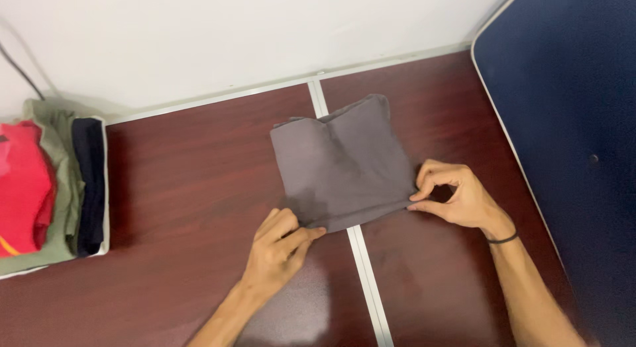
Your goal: The person folds a grey t-shirt on a table, smoothing the fabric and aligning the edges before stacking it on a pile of other folded clothes. They then retrieve a blue t-shirt from a suitcase, unfold it, and begin folding it on the table.
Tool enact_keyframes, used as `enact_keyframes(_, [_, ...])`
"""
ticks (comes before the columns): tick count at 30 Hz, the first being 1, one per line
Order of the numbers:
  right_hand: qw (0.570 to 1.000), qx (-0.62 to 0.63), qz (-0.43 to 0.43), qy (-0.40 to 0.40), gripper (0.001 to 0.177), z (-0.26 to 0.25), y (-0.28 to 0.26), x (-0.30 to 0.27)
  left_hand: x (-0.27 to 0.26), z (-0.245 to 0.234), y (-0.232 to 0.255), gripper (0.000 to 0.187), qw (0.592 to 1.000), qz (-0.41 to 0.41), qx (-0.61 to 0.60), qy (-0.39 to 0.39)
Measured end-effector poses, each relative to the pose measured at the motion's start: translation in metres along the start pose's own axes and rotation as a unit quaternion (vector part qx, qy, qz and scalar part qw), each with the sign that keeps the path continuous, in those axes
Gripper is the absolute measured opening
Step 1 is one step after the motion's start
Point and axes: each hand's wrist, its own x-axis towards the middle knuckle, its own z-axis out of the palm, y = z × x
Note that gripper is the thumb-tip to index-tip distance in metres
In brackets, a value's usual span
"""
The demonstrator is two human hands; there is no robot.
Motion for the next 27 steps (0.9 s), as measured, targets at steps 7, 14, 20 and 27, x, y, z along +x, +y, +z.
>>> enact_keyframes(7, [0.999,-0.024,0.015,0.024,0.02,0.003,-0.007,0.004,0.0,0.003,-0.008,0.013,0.999,0.004,-0.004,-0.053])
enact_keyframes(14, [1.0,-0.014,-0.02,-0.012,0.018,-0.003,-0.003,0.0,0.02,-0.018,0.014,0.025,0.989,0.003,-0.018,-0.147])
enact_keyframes(20, [0.993,-0.005,0.068,0.099,0.011,-0.008,0.011,0.016,0.04,-0.035,0.005,0.018,0.991,-0.003,-0.076,-0.112])
enact_keyframes(27, [0.987,-0.077,-0.087,0.108,0.057,0.019,-0.009,0.112,0.111,-0.016,-0.044,0.048,0.989,-0.085,-0.067,0.099])
